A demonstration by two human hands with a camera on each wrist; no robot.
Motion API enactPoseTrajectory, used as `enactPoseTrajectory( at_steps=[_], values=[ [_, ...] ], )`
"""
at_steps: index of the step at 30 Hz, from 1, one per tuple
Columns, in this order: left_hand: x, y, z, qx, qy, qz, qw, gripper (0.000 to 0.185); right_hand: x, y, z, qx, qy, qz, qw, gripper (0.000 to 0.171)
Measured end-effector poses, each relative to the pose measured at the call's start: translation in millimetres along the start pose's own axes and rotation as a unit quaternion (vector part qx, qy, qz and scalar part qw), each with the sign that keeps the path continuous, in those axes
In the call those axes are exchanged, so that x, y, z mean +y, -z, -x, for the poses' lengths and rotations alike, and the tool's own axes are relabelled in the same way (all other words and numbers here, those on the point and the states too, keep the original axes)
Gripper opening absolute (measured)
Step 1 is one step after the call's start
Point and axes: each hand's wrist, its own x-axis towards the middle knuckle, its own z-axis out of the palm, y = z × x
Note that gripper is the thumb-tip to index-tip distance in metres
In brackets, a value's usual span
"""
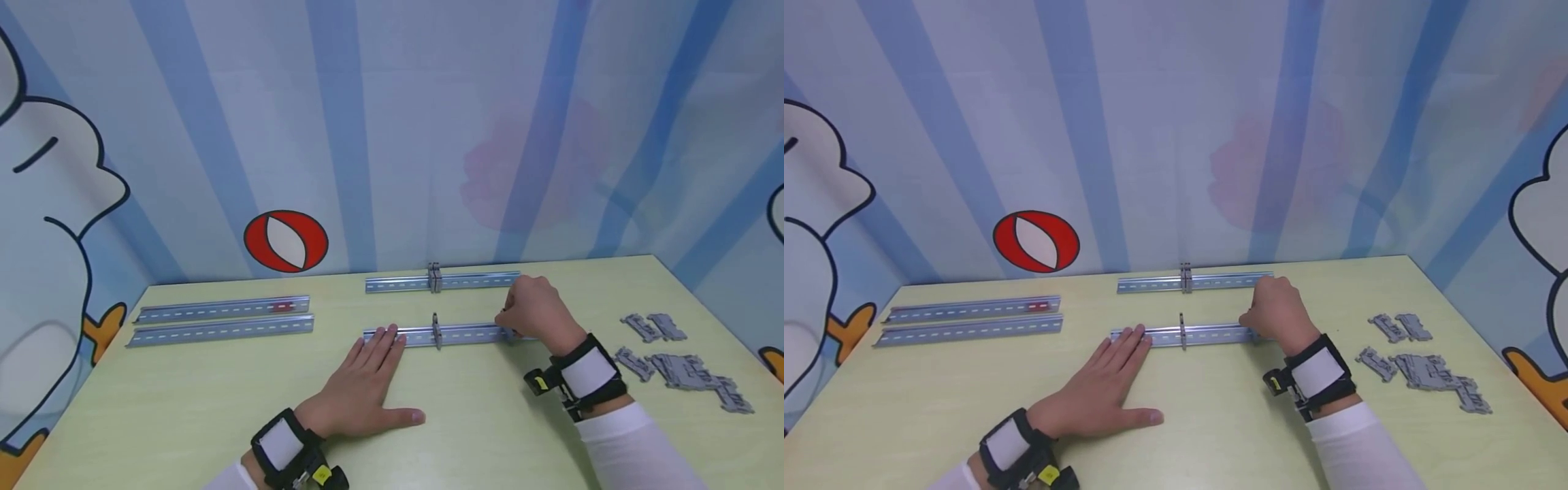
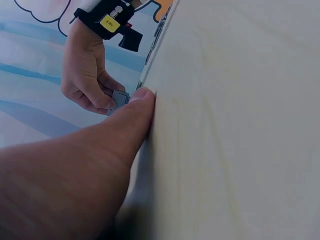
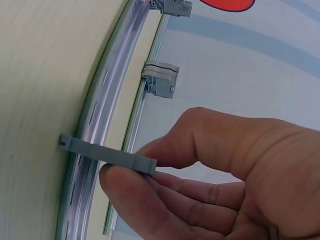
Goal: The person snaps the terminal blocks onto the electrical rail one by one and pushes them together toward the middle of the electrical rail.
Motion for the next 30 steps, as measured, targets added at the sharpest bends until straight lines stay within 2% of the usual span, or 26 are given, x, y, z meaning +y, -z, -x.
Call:
enactPoseTrajectory(
  at_steps=[6,13,21,30],
  values=[
    [2.6,4.5,0.7,-0.007,0.002,-0.01,0.9999,0.111,-5.4,-2.7,0.8,0.0,0.005,0.001,1.0,0.036],
    [2.5,3.1,0.8,-0.009,0.006,-0.015,0.9998,0.111,-9.1,-6.4,-2.1,0.0,0.016,0.002,1.0,0.027],
    [3.0,3.4,1.3,-0.01,0.01,-0.015,0.9998,0.112,-8.6,-14.0,-4.7,0.003,0.051,-0.04,0.998,0.032],
    [1.4,1.7,0.5,-0.009,0.011,-0.017,0.9998,0.113,-10.9,-19.5,-7.0,-0.015,0.037,-0.102,0.994,0.017]
  ],
)
